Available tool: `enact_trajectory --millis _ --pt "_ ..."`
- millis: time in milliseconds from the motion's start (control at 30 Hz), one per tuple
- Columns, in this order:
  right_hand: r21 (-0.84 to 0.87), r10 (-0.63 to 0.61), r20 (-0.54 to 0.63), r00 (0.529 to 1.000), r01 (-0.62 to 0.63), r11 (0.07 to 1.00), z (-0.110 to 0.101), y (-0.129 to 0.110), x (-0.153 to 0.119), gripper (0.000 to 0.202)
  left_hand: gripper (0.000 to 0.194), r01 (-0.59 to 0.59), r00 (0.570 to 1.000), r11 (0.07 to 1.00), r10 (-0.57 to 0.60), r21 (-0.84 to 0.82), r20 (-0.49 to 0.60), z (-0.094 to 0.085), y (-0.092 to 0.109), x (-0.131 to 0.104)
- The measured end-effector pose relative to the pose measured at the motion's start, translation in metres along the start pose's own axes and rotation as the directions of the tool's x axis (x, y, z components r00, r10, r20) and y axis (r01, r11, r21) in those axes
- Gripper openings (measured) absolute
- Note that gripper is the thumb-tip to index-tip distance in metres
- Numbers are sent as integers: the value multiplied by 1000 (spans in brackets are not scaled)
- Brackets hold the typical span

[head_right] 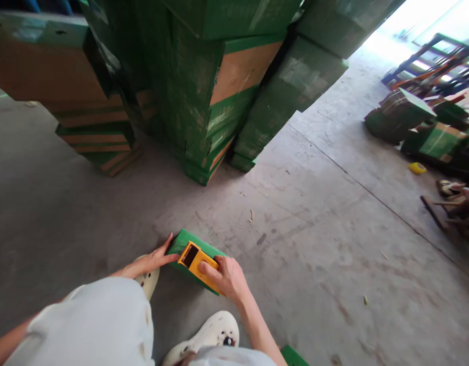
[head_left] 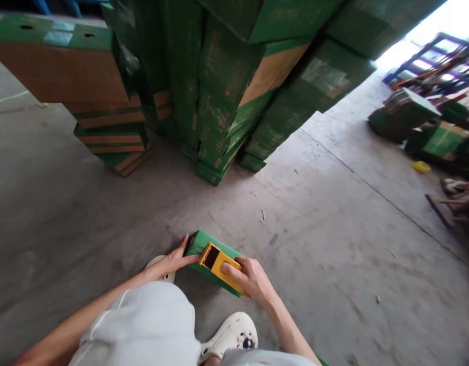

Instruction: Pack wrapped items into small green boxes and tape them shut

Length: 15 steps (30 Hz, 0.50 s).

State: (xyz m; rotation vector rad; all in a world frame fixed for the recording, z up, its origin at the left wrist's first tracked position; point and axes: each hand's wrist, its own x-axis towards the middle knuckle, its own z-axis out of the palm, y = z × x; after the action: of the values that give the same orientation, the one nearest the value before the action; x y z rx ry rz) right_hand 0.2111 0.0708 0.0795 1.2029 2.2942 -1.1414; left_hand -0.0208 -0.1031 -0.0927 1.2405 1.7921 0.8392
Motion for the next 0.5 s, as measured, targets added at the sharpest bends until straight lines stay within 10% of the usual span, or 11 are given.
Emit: enact_trajectory --millis 200,500 --pt "-14 11 26 1000 -11 1000 -4 -1 3 64 105 -400 914 829 394 391 101 -5 37 -2" --pt "39 2 126 992 -7 999 -10 0 4 62 117 -403 901 614 397 678 176 3 37 6"
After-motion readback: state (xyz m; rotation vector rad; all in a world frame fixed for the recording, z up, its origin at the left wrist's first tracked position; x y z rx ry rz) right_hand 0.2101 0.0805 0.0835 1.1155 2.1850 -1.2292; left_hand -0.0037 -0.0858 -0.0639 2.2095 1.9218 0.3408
